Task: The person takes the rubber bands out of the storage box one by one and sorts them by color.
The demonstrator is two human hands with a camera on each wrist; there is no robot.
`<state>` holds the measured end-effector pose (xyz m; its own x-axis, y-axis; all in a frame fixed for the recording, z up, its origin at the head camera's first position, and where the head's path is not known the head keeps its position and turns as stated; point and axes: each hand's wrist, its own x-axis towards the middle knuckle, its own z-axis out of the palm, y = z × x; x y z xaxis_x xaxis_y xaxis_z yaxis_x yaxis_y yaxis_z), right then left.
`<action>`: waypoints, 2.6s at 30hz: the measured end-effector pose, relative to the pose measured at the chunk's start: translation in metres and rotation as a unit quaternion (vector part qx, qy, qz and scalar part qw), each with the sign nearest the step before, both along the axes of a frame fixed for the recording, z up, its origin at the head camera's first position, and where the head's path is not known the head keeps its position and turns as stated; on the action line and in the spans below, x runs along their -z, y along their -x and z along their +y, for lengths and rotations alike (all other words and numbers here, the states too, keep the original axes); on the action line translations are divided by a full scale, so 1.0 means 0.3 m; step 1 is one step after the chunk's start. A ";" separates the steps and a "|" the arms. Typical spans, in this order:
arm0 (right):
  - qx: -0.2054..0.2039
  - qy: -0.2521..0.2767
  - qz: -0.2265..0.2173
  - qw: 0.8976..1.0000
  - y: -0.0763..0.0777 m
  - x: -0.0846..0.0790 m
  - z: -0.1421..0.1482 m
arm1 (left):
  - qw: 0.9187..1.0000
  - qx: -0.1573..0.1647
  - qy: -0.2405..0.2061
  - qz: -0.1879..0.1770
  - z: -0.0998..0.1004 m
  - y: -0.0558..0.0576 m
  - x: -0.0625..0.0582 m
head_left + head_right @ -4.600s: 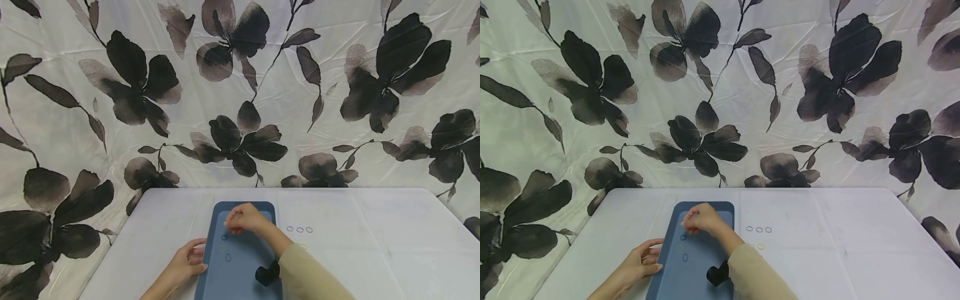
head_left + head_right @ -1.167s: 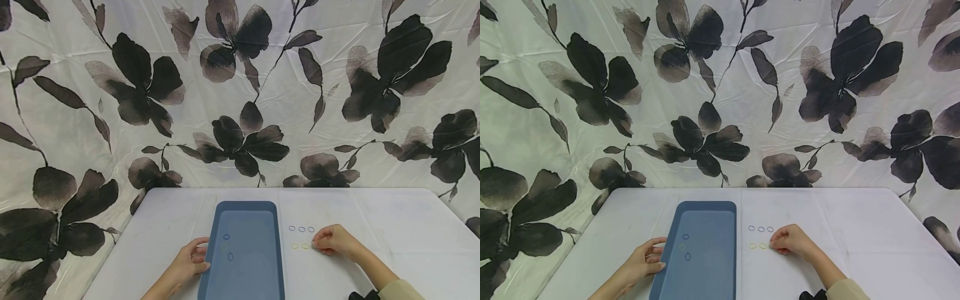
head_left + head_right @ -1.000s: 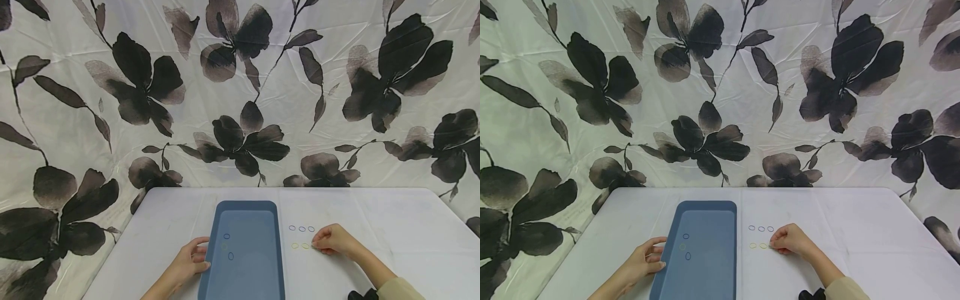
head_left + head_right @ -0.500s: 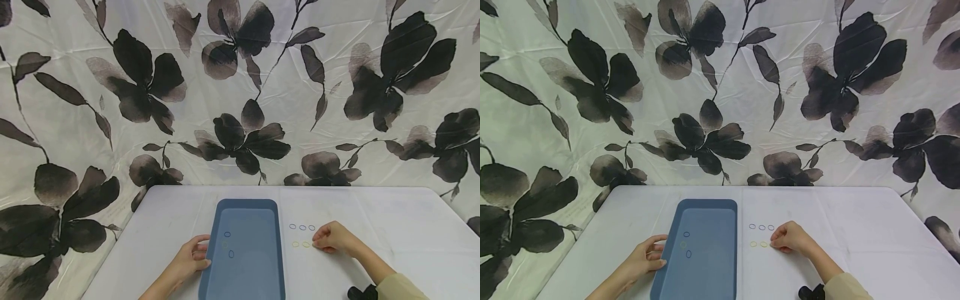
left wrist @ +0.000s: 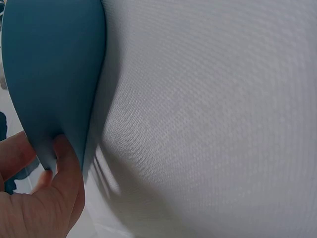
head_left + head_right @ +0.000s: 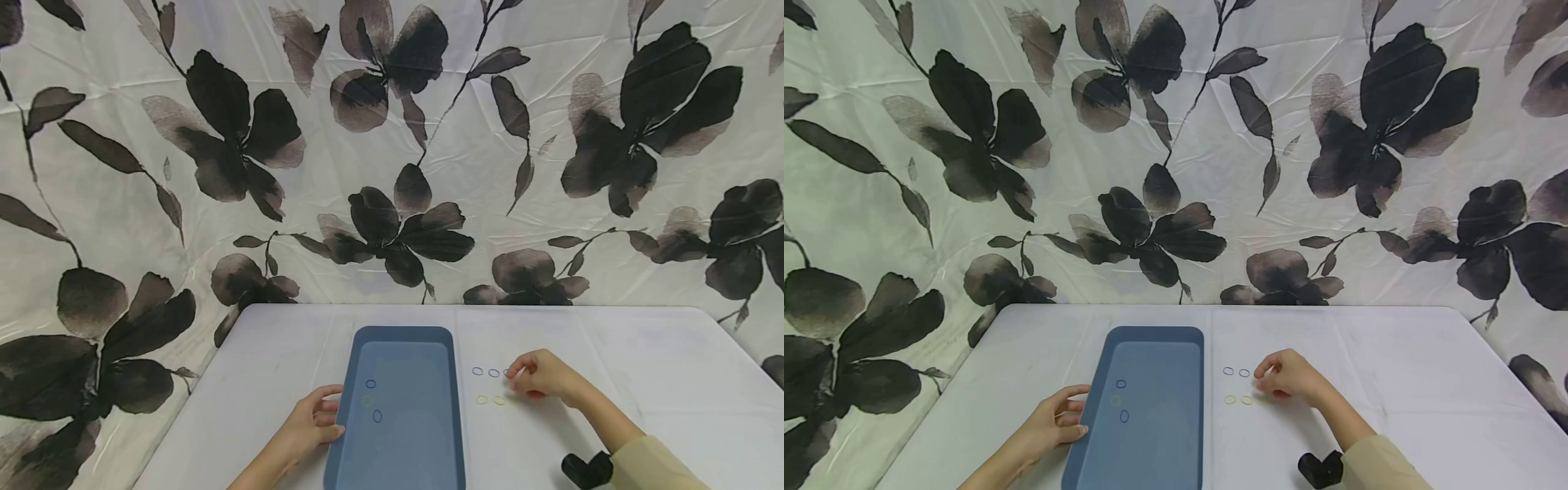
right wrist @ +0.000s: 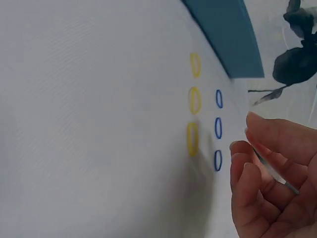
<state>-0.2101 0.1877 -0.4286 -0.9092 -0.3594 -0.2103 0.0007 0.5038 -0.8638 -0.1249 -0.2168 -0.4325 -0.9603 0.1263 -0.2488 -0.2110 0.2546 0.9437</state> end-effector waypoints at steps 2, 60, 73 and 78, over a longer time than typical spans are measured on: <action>-0.002 0.006 -0.003 1.000 0.006 -0.011 -0.006 | 1.000 0.000 0.002 0.000 0.001 0.001 -0.001; -0.084 0.056 0.040 0.994 0.069 -0.050 -0.511 | 1.000 0.000 0.009 0.001 0.004 0.004 -0.003; -0.040 0.074 0.039 0.996 0.034 0.015 -0.631 | 1.000 -0.009 0.009 0.006 -0.003 -0.004 -0.001; -0.034 0.091 0.067 0.993 0.026 0.044 -0.662 | 1.000 -0.008 0.009 0.008 -0.001 0.003 0.004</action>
